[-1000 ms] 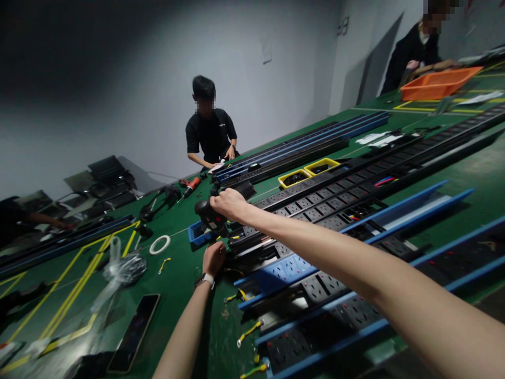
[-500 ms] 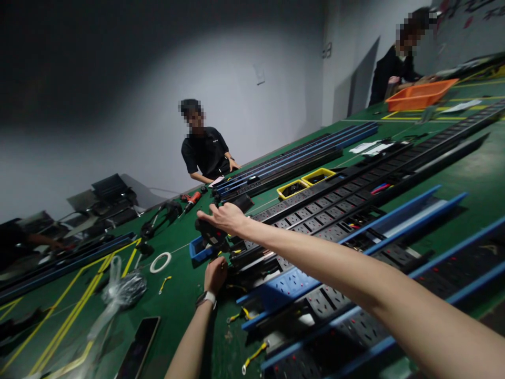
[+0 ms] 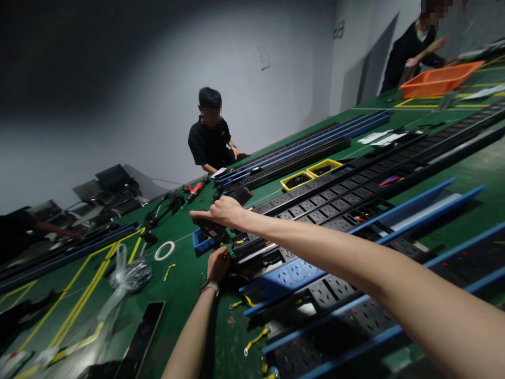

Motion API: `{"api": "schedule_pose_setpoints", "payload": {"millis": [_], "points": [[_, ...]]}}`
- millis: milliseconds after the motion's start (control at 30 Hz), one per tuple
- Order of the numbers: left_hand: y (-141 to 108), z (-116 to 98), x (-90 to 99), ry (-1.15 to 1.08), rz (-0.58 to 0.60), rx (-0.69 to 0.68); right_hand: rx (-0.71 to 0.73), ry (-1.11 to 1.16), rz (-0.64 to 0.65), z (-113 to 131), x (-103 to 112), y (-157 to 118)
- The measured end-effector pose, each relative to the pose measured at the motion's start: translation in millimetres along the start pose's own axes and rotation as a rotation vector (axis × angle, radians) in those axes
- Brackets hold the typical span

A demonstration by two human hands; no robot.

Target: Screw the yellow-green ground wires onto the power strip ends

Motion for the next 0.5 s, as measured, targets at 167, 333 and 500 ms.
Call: {"api": "schedule_pose_setpoints", "payload": {"millis": [167,333,500], "points": [[-0.1,-1.7,2.6,-0.028,-0.025,-0.021,0.008,0.002,-0.027,1.6,-3.8,3.1],[1.4,0.2,1.4,-0.018,-0.031,-0.019,-0.025,0.018,-0.021,-4.0,-2.4,-4.6],[1.8,1.5,-0.8,-0.002,-0.009,-0.003,-0.053,0.064,0.014,-8.8,-1.7,-9.3]]}}
Point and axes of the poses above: each hand's wrist, its own y-axis towards the middle knuckle, its own x-axis out of the back of the hand, z = x × y, the point moved 10 cm from there along y, towards the middle knuckle, and after that the axes turned 14 degrees about x, right-handed, at the moved point
